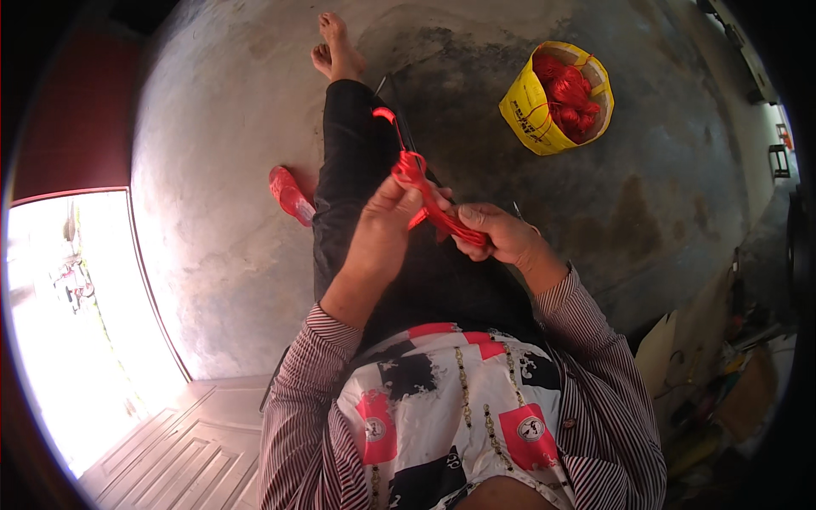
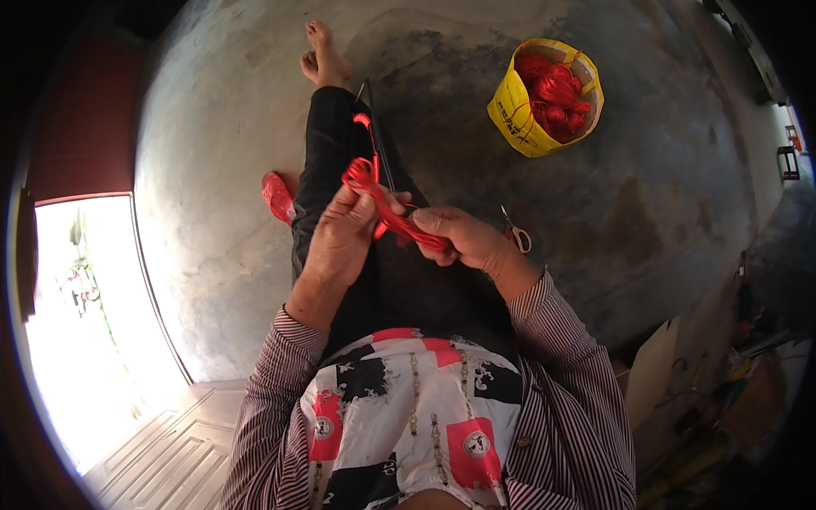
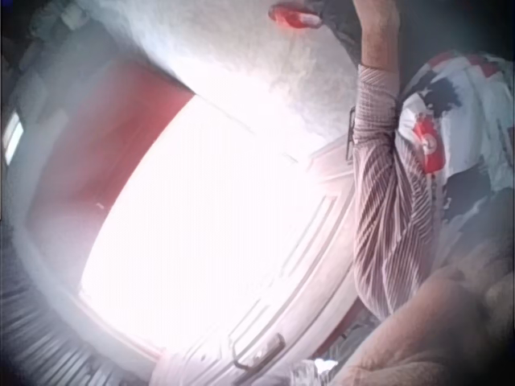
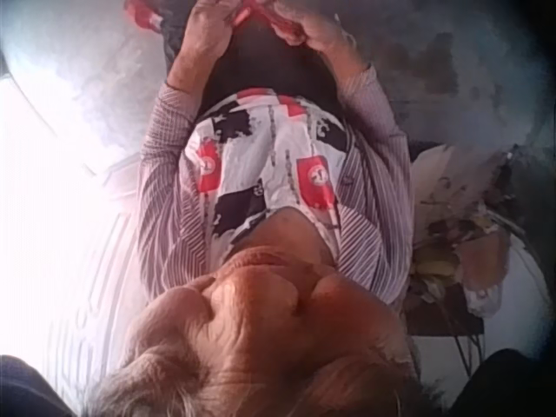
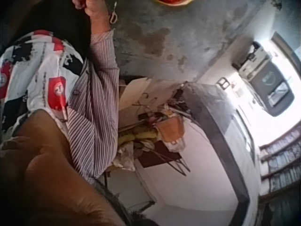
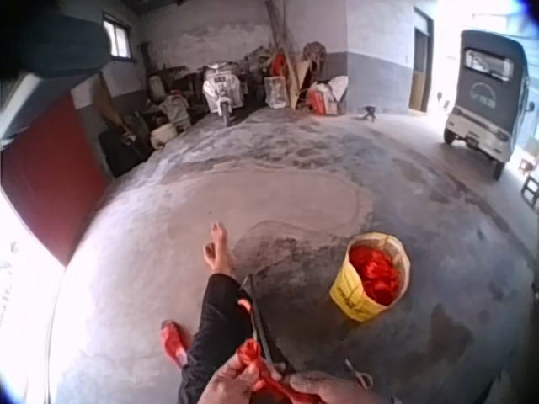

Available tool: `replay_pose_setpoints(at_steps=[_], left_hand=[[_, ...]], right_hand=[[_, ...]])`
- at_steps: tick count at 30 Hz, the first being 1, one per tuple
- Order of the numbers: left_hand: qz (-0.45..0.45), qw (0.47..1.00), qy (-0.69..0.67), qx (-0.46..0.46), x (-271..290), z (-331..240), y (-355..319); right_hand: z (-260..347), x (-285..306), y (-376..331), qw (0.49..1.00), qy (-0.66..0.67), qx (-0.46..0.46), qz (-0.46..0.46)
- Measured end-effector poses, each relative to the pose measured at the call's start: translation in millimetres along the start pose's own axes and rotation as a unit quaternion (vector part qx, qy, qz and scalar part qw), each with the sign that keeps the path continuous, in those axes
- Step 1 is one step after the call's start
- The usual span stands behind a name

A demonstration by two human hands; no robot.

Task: Manual weaving of a red net around a square plastic frame.

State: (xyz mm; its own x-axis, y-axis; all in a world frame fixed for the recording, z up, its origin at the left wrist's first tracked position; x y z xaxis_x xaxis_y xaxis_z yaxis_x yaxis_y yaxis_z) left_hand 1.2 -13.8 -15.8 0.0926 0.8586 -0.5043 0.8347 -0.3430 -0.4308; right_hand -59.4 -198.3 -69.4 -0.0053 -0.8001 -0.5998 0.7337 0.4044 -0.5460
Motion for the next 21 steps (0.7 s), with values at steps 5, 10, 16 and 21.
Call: replay_pose_setpoints(at_steps=[5,10,16,21], left_hand=[[-0.013,0.993,0.033,-0.113,37,-19,32],[0.009,0.638,0.644,-0.423,59,8,62],[-0.097,0.713,0.575,-0.39,42,32,48],[-0.086,0.8,0.535,-0.259,39,39,24]], right_hand=[[23,23,24,0.978,0.109,0.167,-0.061],[6,17,67,0.852,-0.368,0.283,-0.241],[1,13,61,0.762,-0.478,0.333,-0.281],[34,16,-25,0.884,-0.086,0.368,-0.274]])
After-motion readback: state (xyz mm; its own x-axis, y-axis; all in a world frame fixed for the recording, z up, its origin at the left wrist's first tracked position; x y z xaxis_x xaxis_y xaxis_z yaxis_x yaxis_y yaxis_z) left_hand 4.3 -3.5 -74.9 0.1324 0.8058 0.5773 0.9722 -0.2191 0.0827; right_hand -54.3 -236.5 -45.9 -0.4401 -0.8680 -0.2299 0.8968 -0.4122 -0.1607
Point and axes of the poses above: each hand's wrist, its own y-axis towards the middle knuckle, its own x-axis out of the back of the hand, z = x × y, the point moved 1 cm from there along y, towards the middle knuckle, and after that the axes turned 15 degrees about -z, right-handed, at the moved point
